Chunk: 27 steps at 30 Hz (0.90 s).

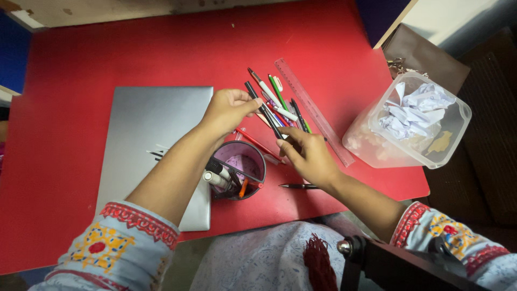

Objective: The person gathers scattered pens, pencils, markers, and a ruler from a red desk and places them into a purple pen holder. They handle each item individually, occasionally adjusting the pile, and finally reposition the holder on the desk.

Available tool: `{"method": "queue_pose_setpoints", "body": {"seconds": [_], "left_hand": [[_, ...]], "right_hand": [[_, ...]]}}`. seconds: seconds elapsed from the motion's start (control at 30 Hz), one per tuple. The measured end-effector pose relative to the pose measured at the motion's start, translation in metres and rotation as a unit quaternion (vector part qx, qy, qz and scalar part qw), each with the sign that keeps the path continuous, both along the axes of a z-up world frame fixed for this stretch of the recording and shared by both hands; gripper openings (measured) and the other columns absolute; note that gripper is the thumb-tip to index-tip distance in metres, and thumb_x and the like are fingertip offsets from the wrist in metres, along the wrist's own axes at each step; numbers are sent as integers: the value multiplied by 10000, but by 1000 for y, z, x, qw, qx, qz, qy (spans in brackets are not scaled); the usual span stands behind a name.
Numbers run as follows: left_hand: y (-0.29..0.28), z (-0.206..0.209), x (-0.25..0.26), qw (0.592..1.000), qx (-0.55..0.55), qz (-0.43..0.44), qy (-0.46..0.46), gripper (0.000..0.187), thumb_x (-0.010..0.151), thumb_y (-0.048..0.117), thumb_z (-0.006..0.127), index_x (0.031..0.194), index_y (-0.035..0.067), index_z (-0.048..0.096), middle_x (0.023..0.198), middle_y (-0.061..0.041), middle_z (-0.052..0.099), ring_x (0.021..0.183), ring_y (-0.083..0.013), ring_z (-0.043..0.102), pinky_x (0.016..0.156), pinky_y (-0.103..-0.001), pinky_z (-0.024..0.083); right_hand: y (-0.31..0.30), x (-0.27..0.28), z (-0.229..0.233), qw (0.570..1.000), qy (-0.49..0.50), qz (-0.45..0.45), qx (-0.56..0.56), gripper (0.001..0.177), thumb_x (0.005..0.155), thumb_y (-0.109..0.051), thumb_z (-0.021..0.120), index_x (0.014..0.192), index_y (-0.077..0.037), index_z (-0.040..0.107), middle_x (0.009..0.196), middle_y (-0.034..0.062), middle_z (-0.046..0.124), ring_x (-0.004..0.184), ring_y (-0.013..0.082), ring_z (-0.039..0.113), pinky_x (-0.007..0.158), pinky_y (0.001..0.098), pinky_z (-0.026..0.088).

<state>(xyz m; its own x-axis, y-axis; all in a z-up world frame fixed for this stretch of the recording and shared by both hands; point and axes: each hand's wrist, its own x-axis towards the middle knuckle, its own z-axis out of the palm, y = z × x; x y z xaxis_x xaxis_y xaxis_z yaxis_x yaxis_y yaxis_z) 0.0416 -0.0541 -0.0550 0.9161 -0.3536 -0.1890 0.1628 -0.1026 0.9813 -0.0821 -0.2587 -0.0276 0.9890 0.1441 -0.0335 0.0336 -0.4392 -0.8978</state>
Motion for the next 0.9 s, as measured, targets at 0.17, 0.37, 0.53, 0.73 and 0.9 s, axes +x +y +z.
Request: {"method": "queue_pose_setpoints", "body": {"seconds": [0.17,0.37,0.53,0.73,0.9], "left_hand": [[-3,4,-7,1000,3,-6,-13,199,927,201,732,967,9,696,882,-81,775,786,-81,665,745,-250,529],[-1,6,-9,998,53,-1,-40,207,938,199,730,955,-3,691,852,-85,777,722,-76,639,662,-251,505],[0,4,-9,1000,-1,3,-25,196,926,187,730,955,-1,684,879,-88,789,785,-78,688,734,-238,535],[10,34,-27,993,4,54,-101,177,938,171,724,971,6,669,911,-91,775,851,-87,701,800,-259,526],[34,94,-73,963,61,95,-246,151,1004,166,666,1045,29,620,944,-57,770,906,-71,694,823,-274,516]], "right_hand": [[-6,1,-10,995,55,33,76,333,1016,-149,579,1300,21,607,763,28,669,678,78,616,622,260,515],[-4,3,-21,995,57,34,81,353,1018,-150,574,1324,25,595,768,28,654,692,83,602,640,265,512],[-5,5,-17,990,73,50,114,303,1018,-179,570,1232,28,627,789,28,663,703,84,599,650,278,515],[-11,6,-14,999,18,33,28,461,1084,-358,450,1006,6,722,861,94,702,854,168,644,810,350,528],[-20,2,-22,998,-20,49,19,564,1080,-399,422,834,4,730,1001,157,774,1087,220,703,964,375,512]]}}
